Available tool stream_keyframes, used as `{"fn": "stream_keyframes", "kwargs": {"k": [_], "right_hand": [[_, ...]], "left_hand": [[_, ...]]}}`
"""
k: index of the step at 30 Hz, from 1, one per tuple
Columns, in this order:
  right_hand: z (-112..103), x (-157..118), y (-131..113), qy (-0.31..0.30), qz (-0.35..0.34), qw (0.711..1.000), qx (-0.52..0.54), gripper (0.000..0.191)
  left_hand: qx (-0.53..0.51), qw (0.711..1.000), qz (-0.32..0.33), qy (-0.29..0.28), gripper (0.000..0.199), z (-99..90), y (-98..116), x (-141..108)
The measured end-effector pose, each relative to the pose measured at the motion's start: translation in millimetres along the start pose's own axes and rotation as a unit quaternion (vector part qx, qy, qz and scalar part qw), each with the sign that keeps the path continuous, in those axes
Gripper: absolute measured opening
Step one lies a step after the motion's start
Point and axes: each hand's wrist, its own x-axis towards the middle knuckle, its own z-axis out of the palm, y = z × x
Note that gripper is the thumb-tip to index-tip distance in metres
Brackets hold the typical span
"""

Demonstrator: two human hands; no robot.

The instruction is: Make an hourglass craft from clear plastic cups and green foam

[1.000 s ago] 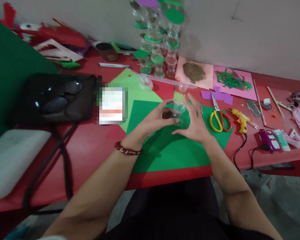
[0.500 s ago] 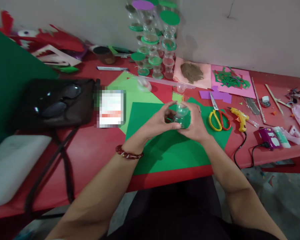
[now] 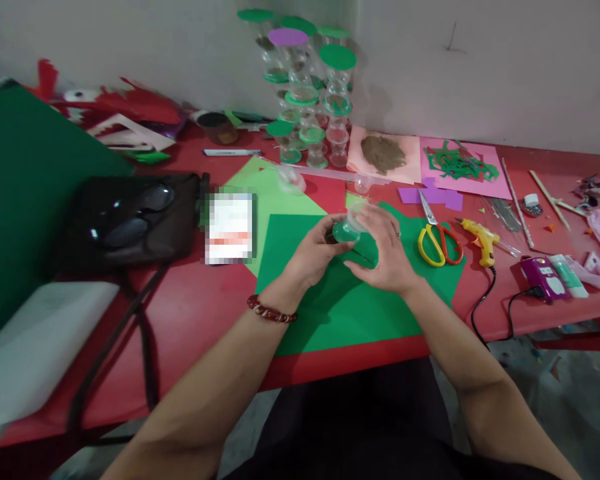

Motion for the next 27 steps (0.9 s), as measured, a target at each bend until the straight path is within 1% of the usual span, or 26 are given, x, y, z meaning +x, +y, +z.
{"fn": "stream_keyframes", "kwargs": {"k": [2, 3, 5, 7, 9, 11, 15, 19, 21, 27], "right_hand": [[-3, 0, -7, 0.016, 0.0, 1.0, 0.015, 0.071], [-4, -1, -9, 0.034, 0.013, 0.999, 0.026, 0.069], [-3, -1, -11, 0.074, 0.063, 0.993, 0.06, 0.064], [-1, -1, -10, 0.102, 0.122, 0.982, 0.107, 0.057], [3, 0, -8, 0.102, 0.166, 0.971, 0.141, 0.051], [7, 1, -5, 0.093, 0.189, 0.965, 0.157, 0.049], [11, 1, 1, 0.078, 0.203, 0.962, 0.166, 0.046], [11, 1, 4, 0.072, 0.211, 0.959, 0.173, 0.042], [10, 1, 5, 0.076, 0.212, 0.958, 0.178, 0.04], [10, 3, 5, 0.088, 0.228, 0.951, 0.19, 0.039]], "left_hand": [[0.019, 0.999, 0.039, 0.01, 0.052, -2.7, -2, 3], [0.028, 0.998, 0.051, 0.013, 0.053, -3.5, -3, 5], [0.048, 0.996, 0.072, 0.019, 0.053, -4.4, -3, 6], [0.074, 0.992, 0.098, 0.021, 0.053, -4.8, -4, 7], [0.104, 0.987, 0.125, 0.02, 0.05, -4.8, -5, 6], [0.146, 0.978, 0.148, 0.018, 0.045, -4.4, -6, 5], [0.231, 0.956, 0.179, 0.025, 0.043, -2.6, -10, 0], [0.289, 0.936, 0.199, 0.021, 0.049, -1.5, -12, -5], [0.297, 0.932, 0.208, 0.024, 0.053, -1.1, -13, -6], [0.294, 0.932, 0.212, 0.027, 0.055, 2.2, -11, -7]]}}
